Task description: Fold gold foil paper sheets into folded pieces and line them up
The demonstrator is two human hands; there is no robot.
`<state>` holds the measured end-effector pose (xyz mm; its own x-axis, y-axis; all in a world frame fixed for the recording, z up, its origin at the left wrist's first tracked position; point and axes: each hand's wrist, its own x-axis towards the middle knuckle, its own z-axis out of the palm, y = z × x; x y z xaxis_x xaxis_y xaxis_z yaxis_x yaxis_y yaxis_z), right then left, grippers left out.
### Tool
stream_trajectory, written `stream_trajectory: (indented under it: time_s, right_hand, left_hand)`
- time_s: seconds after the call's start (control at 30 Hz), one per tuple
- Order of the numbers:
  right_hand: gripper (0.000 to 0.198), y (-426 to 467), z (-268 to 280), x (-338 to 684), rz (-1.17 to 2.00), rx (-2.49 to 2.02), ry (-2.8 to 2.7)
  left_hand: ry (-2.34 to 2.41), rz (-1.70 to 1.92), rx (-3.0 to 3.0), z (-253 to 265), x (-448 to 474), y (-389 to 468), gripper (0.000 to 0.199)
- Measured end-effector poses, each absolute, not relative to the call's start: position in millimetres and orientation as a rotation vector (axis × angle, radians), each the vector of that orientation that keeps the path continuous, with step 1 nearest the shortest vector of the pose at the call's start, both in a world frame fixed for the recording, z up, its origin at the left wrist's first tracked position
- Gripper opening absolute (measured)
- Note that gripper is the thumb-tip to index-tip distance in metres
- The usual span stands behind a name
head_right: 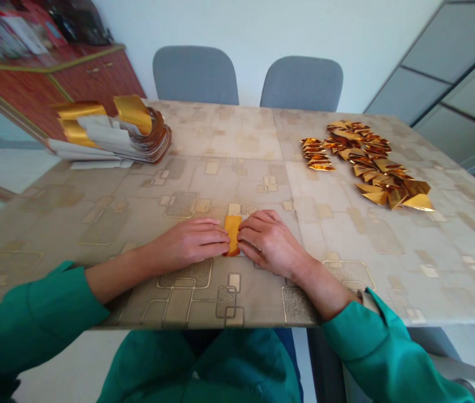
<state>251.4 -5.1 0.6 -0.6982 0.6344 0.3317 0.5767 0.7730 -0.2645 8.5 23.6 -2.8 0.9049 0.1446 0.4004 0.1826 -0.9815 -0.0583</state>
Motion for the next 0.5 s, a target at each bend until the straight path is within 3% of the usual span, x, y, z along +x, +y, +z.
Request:
stream_trajectory:
  time_s: [0.23,0.5]
  right_hand:
    - [0.019,-5.7,-0.5,254.0,0.229,-0.878,-2.606]
    - [0.026,-10.0,1.4,253.9,0.22,-0.959,-2.607]
  left_hand:
    - [-0.216,-0.626,-2.945,-5.2,7.3,24.8,0.03]
    - [-0.235,-0.275,-3.126,-3.1,-15.3,27.0,0.034]
